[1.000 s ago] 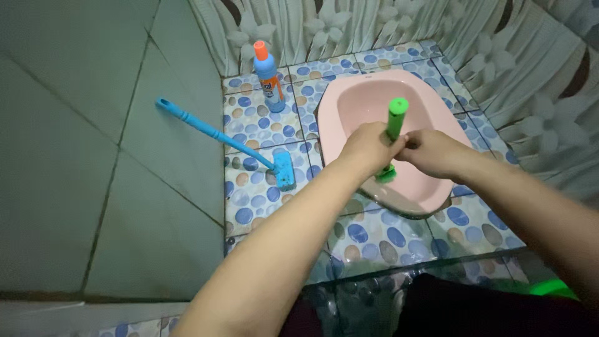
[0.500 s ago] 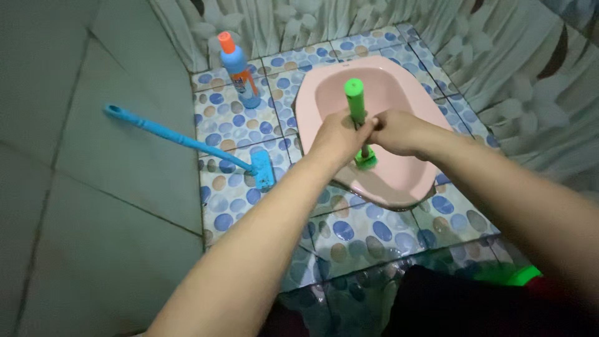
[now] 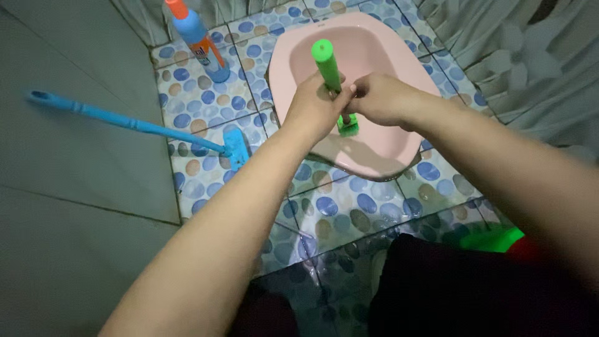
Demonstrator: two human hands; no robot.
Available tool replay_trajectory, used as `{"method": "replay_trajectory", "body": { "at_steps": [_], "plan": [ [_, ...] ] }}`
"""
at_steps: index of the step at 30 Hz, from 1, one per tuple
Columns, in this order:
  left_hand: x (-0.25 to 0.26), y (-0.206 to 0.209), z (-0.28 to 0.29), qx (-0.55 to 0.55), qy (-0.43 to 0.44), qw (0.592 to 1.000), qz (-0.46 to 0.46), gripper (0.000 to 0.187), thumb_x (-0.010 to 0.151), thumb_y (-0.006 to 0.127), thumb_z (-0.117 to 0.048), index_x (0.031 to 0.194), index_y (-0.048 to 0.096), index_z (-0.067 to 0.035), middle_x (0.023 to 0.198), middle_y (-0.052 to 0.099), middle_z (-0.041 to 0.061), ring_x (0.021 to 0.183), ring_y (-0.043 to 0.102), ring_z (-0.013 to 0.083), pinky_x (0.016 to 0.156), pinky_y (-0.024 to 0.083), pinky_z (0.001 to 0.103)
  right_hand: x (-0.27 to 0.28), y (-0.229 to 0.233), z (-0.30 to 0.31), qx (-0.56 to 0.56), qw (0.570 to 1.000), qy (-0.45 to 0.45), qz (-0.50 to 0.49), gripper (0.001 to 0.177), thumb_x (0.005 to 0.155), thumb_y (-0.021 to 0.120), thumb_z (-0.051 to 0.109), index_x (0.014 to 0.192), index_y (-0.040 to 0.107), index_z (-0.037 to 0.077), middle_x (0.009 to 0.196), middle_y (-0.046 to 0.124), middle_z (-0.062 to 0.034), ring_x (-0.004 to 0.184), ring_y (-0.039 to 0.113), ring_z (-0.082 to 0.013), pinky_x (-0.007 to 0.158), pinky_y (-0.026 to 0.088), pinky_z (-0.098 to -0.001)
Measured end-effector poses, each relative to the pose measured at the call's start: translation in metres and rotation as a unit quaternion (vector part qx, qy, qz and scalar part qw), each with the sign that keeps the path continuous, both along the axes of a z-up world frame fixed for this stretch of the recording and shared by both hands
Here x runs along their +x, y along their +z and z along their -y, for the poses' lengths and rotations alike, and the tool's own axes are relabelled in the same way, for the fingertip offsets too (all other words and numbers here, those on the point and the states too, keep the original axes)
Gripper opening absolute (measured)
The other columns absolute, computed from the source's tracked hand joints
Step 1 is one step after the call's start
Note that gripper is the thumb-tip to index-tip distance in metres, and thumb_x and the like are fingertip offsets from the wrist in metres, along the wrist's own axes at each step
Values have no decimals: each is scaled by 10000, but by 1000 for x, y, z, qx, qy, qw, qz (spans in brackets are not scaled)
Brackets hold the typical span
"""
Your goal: The person scrubs a pink squat toilet with a green toilet brush, periodically scooping water from a green bucket with a red scoop and pouring it into the bowl to rinse. The person continues scrubbing the interior surfaces of the toilet throughout the clip.
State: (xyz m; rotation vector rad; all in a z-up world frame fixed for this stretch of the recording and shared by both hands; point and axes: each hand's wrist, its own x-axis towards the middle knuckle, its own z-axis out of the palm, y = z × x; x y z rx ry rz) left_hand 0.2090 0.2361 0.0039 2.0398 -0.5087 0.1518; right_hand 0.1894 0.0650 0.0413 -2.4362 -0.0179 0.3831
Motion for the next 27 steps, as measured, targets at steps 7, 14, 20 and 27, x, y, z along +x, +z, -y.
{"method": "replay_trajectory", "body": {
  "at_steps": [7,14,20,27],
  "plan": [
    [-1,9,2,4,16,1000,11,387,879,775,-241,1132,590,-12,925,729,178,857,728,334,757,573,434,1,12,2,118,993,0,-7,345,891,670,188,1180,696,1,1053,744,-96,895,679,-190,780,568,-346],
    [-6,15,0,-35,22,999,-13,496,832,793,-201,1226,539,-39,938,748,159,875,764,318,747,600,414,-1,40,9,259,965,-32,27,362,890,574,65,1227,676,-19,1012,722,-123,877,727,-191,792,622,-348],
    [-11,19,-8,-3,12,1000,-19,575,825,819,-177,1303,527,-49,977,766,171,925,768,320,792,602,411,-12,64,5,329,943,-47,34,312,960,551,165,1153,713,-18,950,722,-120,851,712,-199,745,605,-347],
    [-13,18,-7,-34,-19,999,-6,590,819,786,-101,1368,572,-90,1095,773,142,1008,776,281,843,608,379,-17,61,-6,344,937,-53,-16,363,987,565,297,1034,704,-35,948,717,-124,834,715,-219,685,586,-353]
  ]
}}
